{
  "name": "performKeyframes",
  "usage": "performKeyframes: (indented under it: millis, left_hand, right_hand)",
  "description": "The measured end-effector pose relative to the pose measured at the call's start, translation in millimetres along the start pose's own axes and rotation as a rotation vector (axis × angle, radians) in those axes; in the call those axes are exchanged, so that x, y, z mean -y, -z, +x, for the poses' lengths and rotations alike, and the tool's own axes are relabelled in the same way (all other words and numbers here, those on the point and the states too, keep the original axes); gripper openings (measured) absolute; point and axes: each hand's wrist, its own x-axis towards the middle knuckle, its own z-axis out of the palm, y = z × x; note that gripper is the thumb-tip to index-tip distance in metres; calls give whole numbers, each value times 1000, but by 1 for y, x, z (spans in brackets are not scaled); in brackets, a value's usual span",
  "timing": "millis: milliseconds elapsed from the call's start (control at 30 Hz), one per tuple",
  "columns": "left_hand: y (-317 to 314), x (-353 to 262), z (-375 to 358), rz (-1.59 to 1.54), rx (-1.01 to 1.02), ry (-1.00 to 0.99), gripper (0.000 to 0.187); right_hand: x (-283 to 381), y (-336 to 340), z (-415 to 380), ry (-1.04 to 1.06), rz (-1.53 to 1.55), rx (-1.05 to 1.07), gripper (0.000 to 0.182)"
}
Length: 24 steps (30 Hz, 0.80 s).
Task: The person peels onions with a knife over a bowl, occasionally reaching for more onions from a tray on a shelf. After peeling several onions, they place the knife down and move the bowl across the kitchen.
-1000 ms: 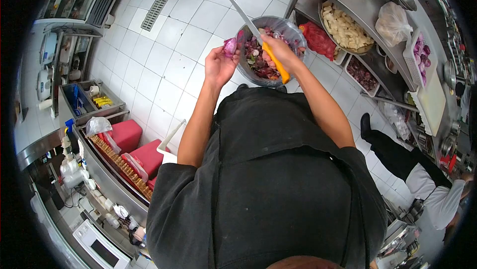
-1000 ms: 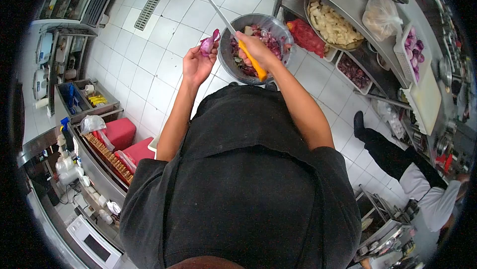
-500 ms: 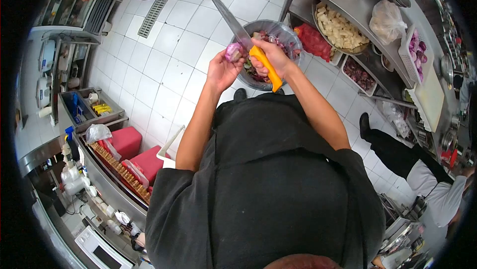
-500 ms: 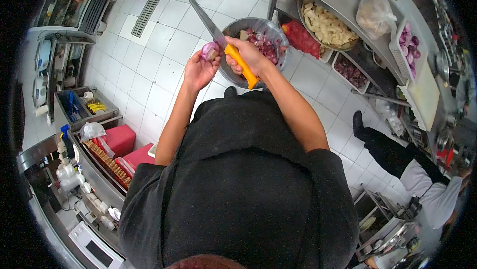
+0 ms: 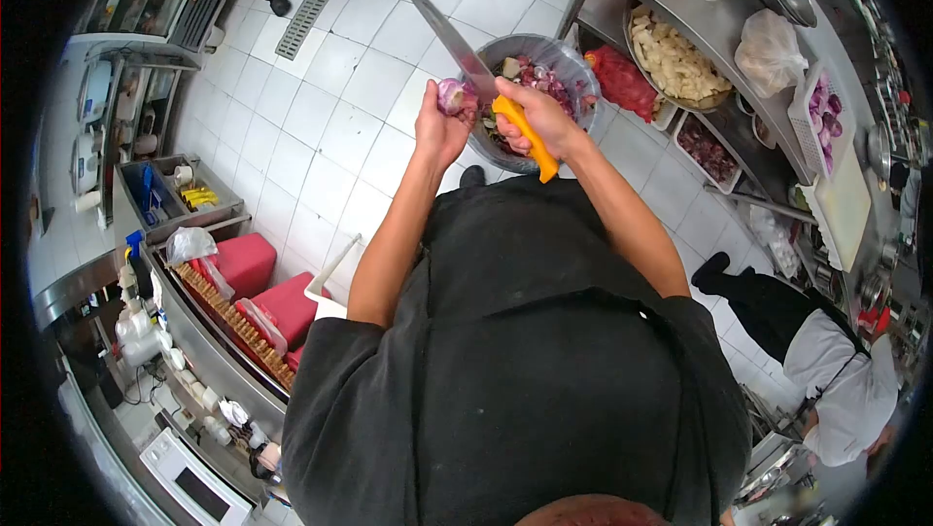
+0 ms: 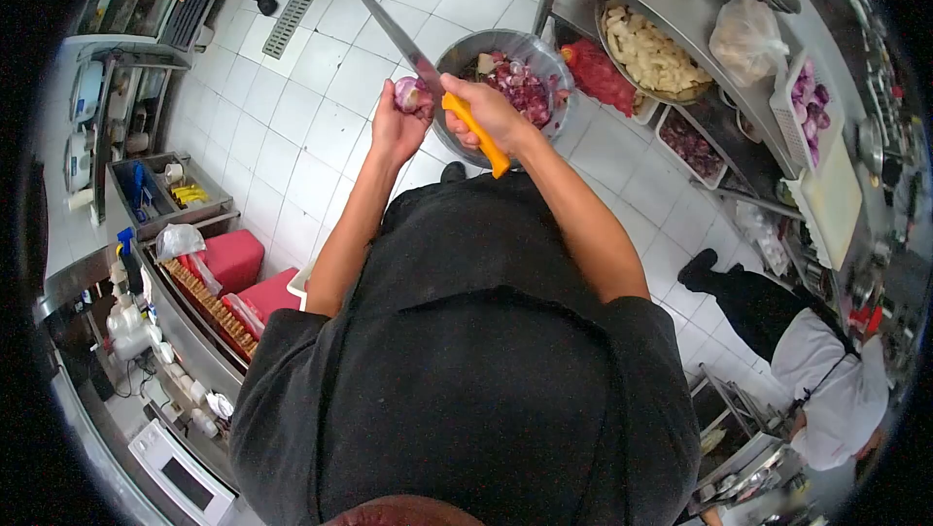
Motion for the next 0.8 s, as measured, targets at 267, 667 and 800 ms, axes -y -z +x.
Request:
performKeyframes:
  millis: [267,667,800]
  left_hand:
    - [37,-13,-8,73,-237,4,55]
    - [97,-33,-50,42,-310,64,50]
    - [94,-43,-52,104,-262,52,47]
  right_hand:
    - [-18,54,45,65,-486,-405,48]
    - [-44,76,54,-135,-425,-479,68]
    - [-44,88,53,-117,-684,-481,57]
